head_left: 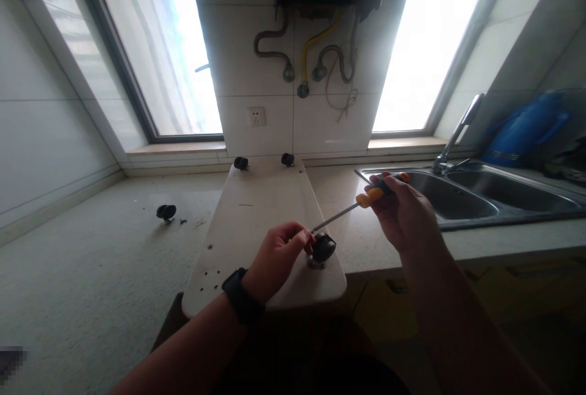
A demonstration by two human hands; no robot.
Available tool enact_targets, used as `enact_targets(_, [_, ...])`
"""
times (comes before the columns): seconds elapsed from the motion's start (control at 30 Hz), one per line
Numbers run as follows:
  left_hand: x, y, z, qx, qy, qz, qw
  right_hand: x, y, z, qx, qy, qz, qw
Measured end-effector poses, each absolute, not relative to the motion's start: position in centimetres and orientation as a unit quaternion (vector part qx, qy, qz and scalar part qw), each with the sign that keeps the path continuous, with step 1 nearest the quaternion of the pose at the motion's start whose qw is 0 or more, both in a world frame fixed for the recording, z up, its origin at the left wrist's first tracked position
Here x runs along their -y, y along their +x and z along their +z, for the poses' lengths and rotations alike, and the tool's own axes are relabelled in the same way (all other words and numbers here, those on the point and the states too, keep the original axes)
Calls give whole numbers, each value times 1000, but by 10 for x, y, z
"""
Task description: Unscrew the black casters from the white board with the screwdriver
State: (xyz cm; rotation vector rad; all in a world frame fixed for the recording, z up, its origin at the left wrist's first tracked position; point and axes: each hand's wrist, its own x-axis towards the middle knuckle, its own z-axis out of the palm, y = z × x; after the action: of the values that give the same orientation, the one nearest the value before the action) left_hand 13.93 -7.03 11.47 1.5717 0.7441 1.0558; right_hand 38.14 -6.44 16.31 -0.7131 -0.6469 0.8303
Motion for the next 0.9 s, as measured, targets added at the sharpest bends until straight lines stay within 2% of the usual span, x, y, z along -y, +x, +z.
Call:
enact_targets(0.23, [68, 140, 114, -316, 651, 446, 527, 48, 398, 146, 221, -282, 416, 836])
enact_targets(0.43, [68, 139, 120, -301, 658, 458, 517, 41, 400, 101, 205, -317, 571, 729])
enact_targets(0.57, [70, 139, 126, -298, 665, 464, 504, 37, 387, 68, 208, -346, 633, 661])
enact_targets(0.9, [79, 139, 124, -320, 738, 416, 425, 36, 380, 34, 263, -364, 624, 640])
